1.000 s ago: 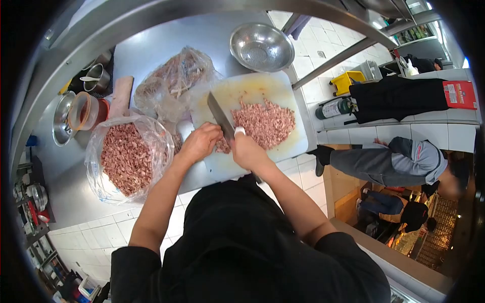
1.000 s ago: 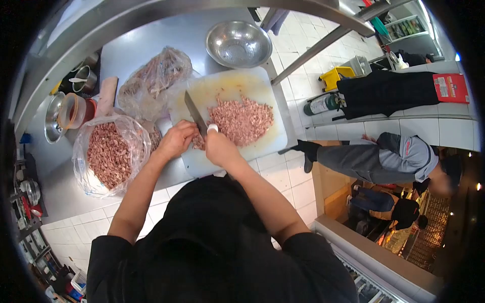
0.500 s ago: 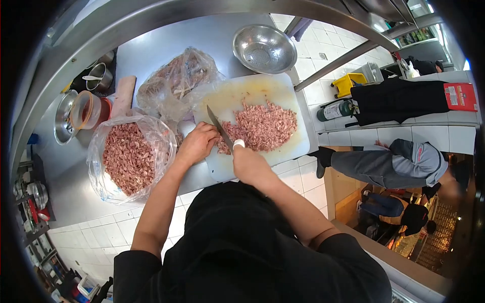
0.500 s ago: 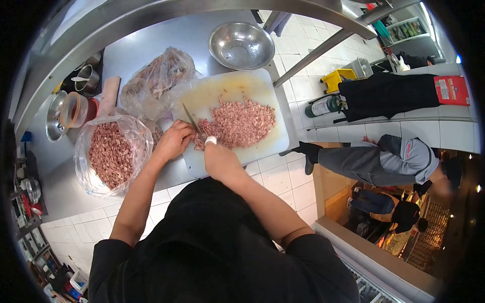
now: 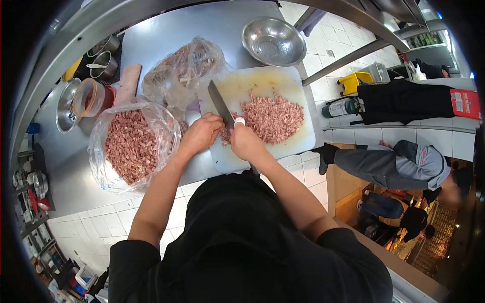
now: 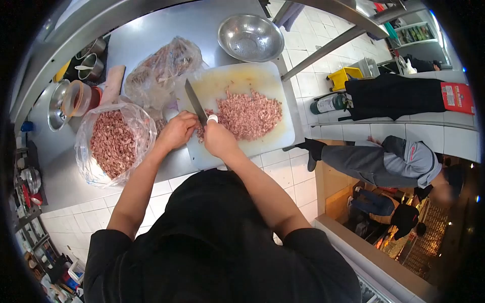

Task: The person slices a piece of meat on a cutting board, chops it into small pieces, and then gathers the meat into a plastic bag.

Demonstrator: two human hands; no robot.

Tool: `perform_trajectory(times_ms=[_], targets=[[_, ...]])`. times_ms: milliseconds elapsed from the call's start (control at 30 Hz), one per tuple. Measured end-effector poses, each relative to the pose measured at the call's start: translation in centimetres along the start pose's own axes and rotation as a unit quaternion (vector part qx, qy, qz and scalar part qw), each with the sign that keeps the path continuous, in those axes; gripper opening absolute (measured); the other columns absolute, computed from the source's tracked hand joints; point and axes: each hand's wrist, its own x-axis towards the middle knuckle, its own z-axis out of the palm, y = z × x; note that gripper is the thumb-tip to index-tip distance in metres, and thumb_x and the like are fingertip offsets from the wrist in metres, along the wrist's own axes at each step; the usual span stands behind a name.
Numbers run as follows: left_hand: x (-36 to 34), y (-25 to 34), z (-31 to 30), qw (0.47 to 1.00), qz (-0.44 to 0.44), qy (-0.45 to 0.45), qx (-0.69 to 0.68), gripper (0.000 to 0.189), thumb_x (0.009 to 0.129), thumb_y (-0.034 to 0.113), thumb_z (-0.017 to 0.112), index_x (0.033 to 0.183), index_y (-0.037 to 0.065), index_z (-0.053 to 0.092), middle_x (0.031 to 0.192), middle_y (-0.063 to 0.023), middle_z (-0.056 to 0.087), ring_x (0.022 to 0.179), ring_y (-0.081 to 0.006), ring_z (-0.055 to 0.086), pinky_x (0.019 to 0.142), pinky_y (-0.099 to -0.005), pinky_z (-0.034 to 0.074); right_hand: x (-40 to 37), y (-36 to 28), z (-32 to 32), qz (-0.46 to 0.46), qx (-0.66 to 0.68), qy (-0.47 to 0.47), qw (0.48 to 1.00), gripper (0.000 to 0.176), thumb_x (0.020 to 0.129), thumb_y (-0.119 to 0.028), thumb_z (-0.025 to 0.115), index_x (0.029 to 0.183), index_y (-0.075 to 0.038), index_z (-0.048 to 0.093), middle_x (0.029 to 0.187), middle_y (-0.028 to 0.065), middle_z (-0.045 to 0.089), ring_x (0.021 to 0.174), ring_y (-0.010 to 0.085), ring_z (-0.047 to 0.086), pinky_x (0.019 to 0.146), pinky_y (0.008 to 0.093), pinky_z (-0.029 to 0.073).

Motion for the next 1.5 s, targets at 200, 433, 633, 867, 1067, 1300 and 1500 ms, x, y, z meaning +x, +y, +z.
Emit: perform_trajectory(times_ms=[200,433,633,867,1067,1300,1500], targets=[[0.2,0.2,-0.1,0.999,-0.019,0.021,-0.04,0.018,0.09,-0.001,0.072,0.108,0.001,0.077,0.118,-0.0161,0.076,0.115,-0.038,0.069,0.099,-0.0455,0.058,-1.7,0.2,2.4,0.022,0.025,0.055,0.998,0.031,0.109,-0.02,0.058,0.107,0.01,0.061,0.09,0.0377,0.073,0.088,0.0569,0.073,0.076,0.0653,0.057],[-0.2,1.9,-1.1,0.939,-0.17,0.09,-0.285,0.022,0.097,0.005,0.074,0.118,0.001,0.078,0.121,-0.0164,0.074,0.114,-0.0372,0.068,0.104,-0.0441,0.057,-0.4,3.6,-0.4,-0.026,0.01,0.057,0.998,0.036,0.109,-0.025,0.062,0.104,0.01,0.062,0.086,0.038,0.072,0.084,0.0583,0.072,0.076,0.0656,0.056],[-2.5,4.4,-1.1,0.988,-0.149,0.047,-0.018,0.05,0.09,0.008,0.084,0.138,0.003,0.07,0.142,-0.0175,0.063,0.133,-0.0392,0.057,0.114,-0.0462,0.052,-1.4,5.5,-2.3,0.02,-0.04,0.06,0.997,0.037,0.111,-0.028,0.057,0.111,0.008,0.063,0.092,0.0346,0.074,0.088,0.0557,0.074,0.081,0.0646,0.058],[-1.1,3.6,2.2,0.97,-0.232,0.072,0.015,0.058,0.086,0.004,0.085,0.14,-0.002,0.066,0.141,-0.0199,0.062,0.133,-0.0409,0.06,0.111,-0.0481,0.053,-2.4,5.7,-2.4,0.018,-0.048,0.053,0.997,0.036,0.111,-0.028,0.057,0.113,0.008,0.062,0.092,0.0342,0.075,0.087,0.0554,0.074,0.081,0.0646,0.058],[2.2,4.2,3.2,0.972,-0.228,0.009,-0.054,0.046,0.089,0.001,0.079,0.134,-0.001,0.072,0.131,-0.0192,0.066,0.129,-0.0406,0.064,0.107,-0.0474,0.055,-3.2,5.6,-3.2,0.013,-0.044,0.039,0.998,0.035,0.111,-0.026,0.056,0.115,0.008,0.061,0.09,0.0334,0.075,0.087,0.0548,0.074,0.08,0.0644,0.058],[2.3,5.3,1.6,0.995,-0.081,0.052,-0.029,0.042,0.089,0.012,0.083,0.129,0.001,0.073,0.129,-0.0209,0.068,0.124,-0.041,0.065,0.105,-0.047,0.055,-4.5,3.3,-4.8,0.005,-0.107,0.002,0.994,0.025,0.104,-0.015,0.058,0.117,0.007,0.061,0.098,0.0316,0.077,0.091,0.0501,0.077,0.081,0.0605,0.06],[2.0,3.8,3.1,0.998,-0.039,0.045,-0.036,0.029,0.088,0.013,0.083,0.113,0.003,0.073,0.127,-0.0178,0.07,0.122,-0.0398,0.064,0.104,-0.0462,0.055,-6.5,-0.1,-5.7,0.019,-0.121,-0.044,0.991,0.022,0.098,-0.006,0.057,0.114,0.007,0.063,0.102,0.0314,0.077,0.096,0.0481,0.078,0.084,0.0587,0.062]])
